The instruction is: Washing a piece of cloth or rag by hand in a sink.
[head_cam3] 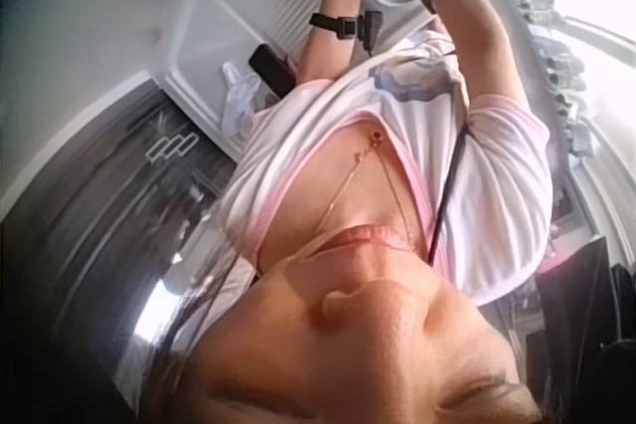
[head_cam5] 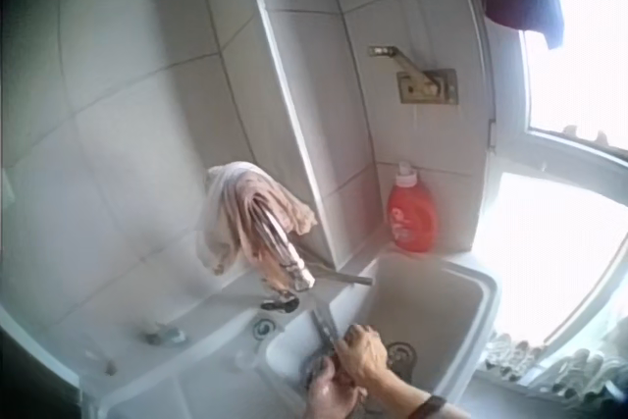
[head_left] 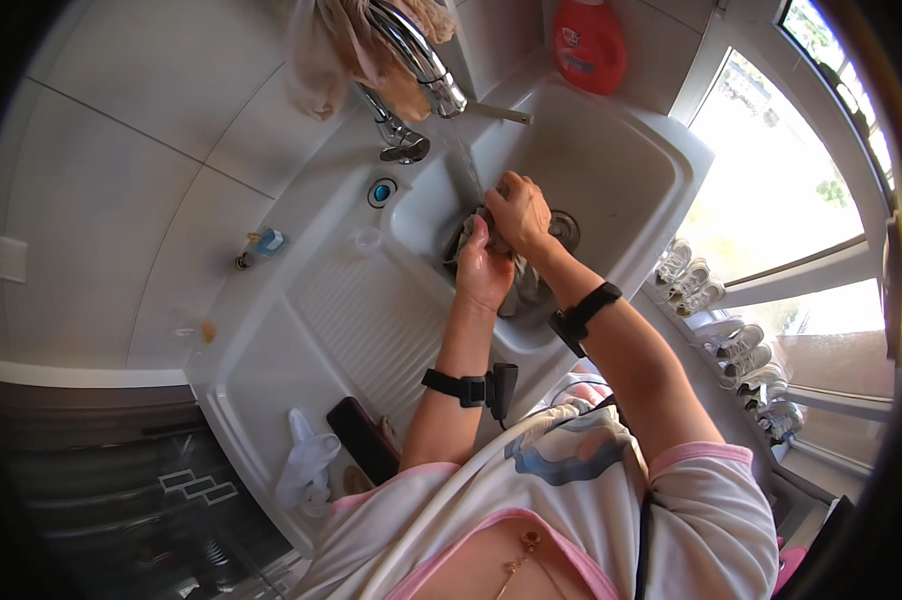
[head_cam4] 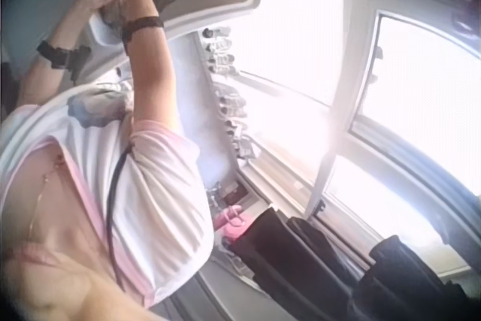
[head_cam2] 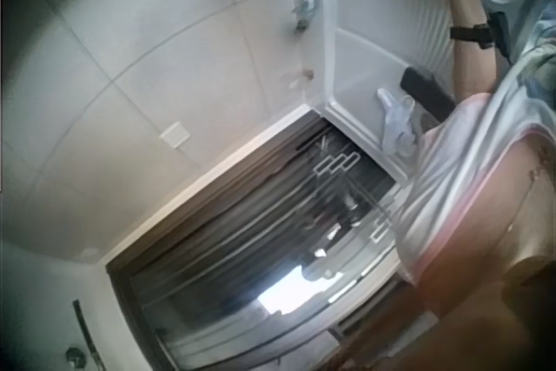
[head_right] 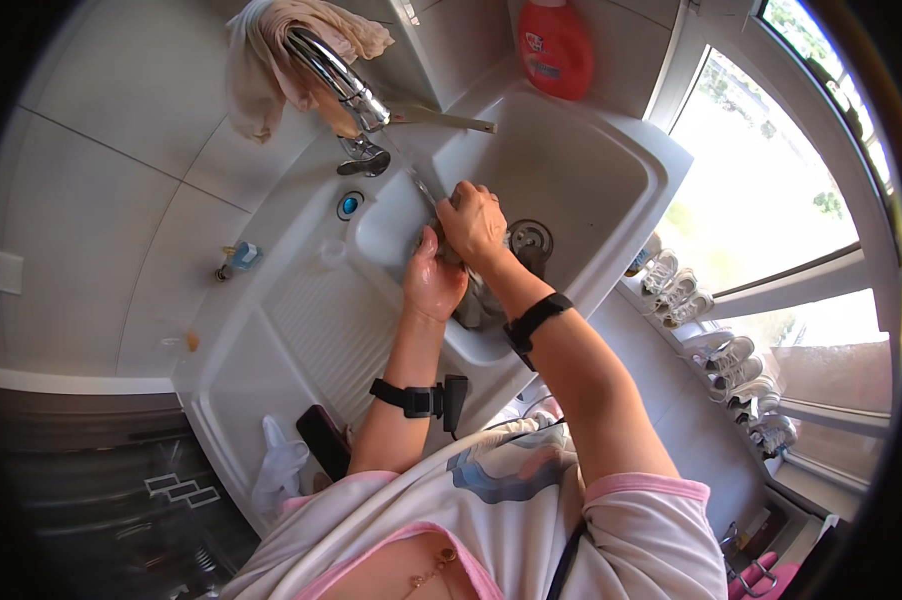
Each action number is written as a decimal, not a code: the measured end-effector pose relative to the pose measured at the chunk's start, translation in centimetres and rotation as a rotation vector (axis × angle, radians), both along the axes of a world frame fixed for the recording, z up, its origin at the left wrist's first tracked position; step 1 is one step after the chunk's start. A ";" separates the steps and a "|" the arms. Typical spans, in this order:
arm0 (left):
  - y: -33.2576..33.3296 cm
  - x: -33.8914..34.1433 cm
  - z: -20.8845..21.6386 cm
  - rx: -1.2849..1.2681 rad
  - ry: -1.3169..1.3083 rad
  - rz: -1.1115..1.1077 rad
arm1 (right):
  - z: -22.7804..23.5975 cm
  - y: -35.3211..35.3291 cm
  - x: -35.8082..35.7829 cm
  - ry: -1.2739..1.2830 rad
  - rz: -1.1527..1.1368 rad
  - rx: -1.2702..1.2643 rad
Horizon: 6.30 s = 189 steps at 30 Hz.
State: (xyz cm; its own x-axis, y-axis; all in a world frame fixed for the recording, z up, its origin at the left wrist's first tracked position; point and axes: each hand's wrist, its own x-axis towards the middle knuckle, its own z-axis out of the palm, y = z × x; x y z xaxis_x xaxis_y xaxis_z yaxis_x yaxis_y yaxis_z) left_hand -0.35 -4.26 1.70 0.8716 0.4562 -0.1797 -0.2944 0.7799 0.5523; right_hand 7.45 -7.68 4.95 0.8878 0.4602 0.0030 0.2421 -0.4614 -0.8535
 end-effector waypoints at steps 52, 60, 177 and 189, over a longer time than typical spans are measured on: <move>1.9 -3.3 0.9 -0.033 -0.129 -0.115 | -0.3 1.0 -7.3 -0.628 -0.069 -0.011; 1.5 -1.9 2.3 -0.081 -0.062 -0.101 | -0.2 -1.2 -4.9 -0.396 -0.040 0.225; -3.0 -0.6 0.6 -0.208 -0.107 0.046 | 1.4 -0.9 1.0 -0.193 0.031 -0.093; -0.8 -0.6 -1.6 -0.284 -0.116 0.073 | 0.6 -0.9 -3.9 -0.552 0.219 0.057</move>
